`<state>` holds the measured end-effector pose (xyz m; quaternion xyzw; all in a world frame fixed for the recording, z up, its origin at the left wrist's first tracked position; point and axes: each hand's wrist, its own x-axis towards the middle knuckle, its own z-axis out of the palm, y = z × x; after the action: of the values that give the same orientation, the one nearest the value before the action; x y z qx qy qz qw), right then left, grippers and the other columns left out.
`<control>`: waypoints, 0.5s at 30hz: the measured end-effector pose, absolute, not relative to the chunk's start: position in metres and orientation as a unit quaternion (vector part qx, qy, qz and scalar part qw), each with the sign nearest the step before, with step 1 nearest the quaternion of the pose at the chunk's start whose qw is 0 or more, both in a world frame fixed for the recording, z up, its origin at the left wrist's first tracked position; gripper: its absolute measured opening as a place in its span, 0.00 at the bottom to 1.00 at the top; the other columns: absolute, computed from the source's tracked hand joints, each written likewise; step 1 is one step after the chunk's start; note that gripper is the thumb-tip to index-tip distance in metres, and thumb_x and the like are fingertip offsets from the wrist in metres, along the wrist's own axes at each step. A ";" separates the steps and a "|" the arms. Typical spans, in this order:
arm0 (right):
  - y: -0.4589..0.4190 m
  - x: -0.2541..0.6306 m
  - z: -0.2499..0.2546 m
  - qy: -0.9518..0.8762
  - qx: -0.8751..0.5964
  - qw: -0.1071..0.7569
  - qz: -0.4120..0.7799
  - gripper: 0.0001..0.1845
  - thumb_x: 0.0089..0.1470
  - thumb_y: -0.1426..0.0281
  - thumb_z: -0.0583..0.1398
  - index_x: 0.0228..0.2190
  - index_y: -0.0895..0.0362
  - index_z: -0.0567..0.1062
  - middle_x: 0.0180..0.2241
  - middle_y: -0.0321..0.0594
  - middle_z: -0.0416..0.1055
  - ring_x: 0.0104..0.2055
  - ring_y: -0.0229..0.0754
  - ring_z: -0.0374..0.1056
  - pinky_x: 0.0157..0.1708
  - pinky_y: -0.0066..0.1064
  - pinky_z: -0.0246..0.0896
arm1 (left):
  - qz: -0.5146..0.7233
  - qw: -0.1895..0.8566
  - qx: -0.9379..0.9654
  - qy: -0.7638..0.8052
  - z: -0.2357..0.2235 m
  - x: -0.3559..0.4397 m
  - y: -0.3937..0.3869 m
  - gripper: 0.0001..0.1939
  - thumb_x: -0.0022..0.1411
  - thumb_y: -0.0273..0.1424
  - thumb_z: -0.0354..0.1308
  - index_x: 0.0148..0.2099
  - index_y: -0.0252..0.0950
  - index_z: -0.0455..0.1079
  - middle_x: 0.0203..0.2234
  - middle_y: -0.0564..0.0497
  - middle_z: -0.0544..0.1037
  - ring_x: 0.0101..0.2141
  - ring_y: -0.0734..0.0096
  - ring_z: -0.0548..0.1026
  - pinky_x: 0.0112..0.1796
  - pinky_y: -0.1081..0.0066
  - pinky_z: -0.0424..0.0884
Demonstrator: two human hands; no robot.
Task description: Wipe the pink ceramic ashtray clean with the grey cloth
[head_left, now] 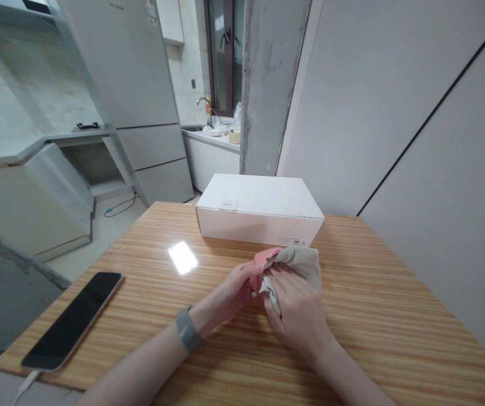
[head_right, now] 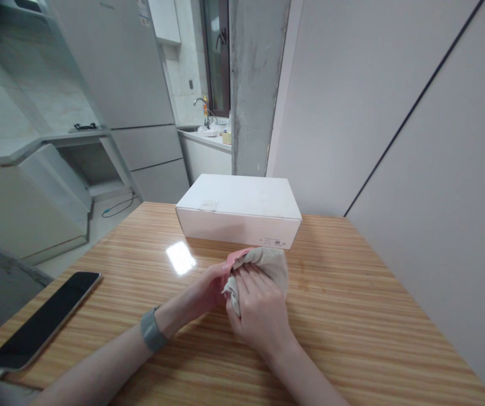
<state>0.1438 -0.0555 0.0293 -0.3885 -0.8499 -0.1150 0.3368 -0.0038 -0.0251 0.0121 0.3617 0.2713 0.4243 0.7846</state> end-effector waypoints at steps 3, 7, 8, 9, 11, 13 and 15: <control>-0.055 0.147 0.033 -0.880 -0.349 0.312 -0.076 0.20 0.57 0.69 0.50 0.40 0.66 0.77 0.41 0.55 0.78 0.43 0.54 0.75 0.47 0.45 0.69 | 0.396 0.810 0.349 0.255 0.014 -0.013 -0.022 0.26 0.59 0.45 0.58 0.54 0.35 0.71 0.36 0.47 0.79 0.30 0.71 0.73 0.30 0.74 0.65; -0.054 0.147 0.036 -0.922 -0.269 0.279 -0.009 0.19 0.55 0.69 0.50 0.38 0.65 0.77 0.41 0.54 0.78 0.44 0.52 0.74 0.52 0.44 0.66 | 0.381 0.798 0.352 0.307 0.012 -0.023 -0.017 0.22 0.59 0.46 0.58 0.42 0.30 0.75 0.22 0.50 0.76 0.23 0.73 0.71 0.26 0.74 0.63; -0.054 0.147 0.036 -0.926 -0.259 0.276 0.000 0.19 0.54 0.69 0.51 0.38 0.65 0.77 0.41 0.54 0.78 0.44 0.52 0.73 0.52 0.44 0.65 | 0.380 0.792 0.358 0.317 0.011 -0.024 -0.017 0.21 0.59 0.45 0.58 0.39 0.30 0.76 0.18 0.51 0.74 0.20 0.74 0.69 0.24 0.74 0.62; -0.054 0.147 0.036 -0.927 -0.257 0.274 0.006 0.19 0.54 0.69 0.51 0.39 0.65 0.76 0.41 0.55 0.78 0.45 0.52 0.73 0.53 0.44 0.65 | 0.381 0.788 0.363 0.319 0.011 -0.024 -0.017 0.20 0.59 0.44 0.58 0.38 0.29 0.76 0.16 0.52 0.72 0.19 0.74 0.68 0.23 0.74 0.61; -0.053 0.146 0.037 -0.921 -0.275 0.276 0.012 0.19 0.55 0.69 0.50 0.40 0.65 0.76 0.42 0.55 0.77 0.45 0.52 0.73 0.52 0.45 0.65 | 0.399 0.784 0.364 0.305 0.010 -0.021 -0.017 0.19 0.59 0.42 0.59 0.38 0.29 0.76 0.18 0.51 0.74 0.21 0.73 0.68 0.24 0.74 0.62; -0.053 0.146 0.038 -0.908 -0.305 0.288 0.007 0.19 0.56 0.68 0.50 0.41 0.64 0.76 0.43 0.55 0.77 0.45 0.53 0.73 0.50 0.46 0.66 | 0.435 0.772 0.359 0.294 0.008 -0.016 -0.018 0.18 0.58 0.40 0.61 0.42 0.29 0.75 0.26 0.48 0.77 0.27 0.71 0.71 0.29 0.73 0.64; -0.054 0.145 0.037 -0.892 -0.334 0.304 -0.004 0.19 0.58 0.69 0.50 0.41 0.64 0.76 0.42 0.54 0.78 0.44 0.53 0.73 0.47 0.46 0.68 | 0.456 0.759 0.355 0.299 0.007 -0.011 -0.019 0.18 0.57 0.39 0.61 0.43 0.28 0.75 0.31 0.46 0.78 0.30 0.70 0.72 0.32 0.72 0.65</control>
<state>0.1447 -0.0541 0.0375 -0.3339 -0.8921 -0.0038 0.3045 -0.0110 -0.0190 0.0067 0.3548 0.2991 0.4561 0.7593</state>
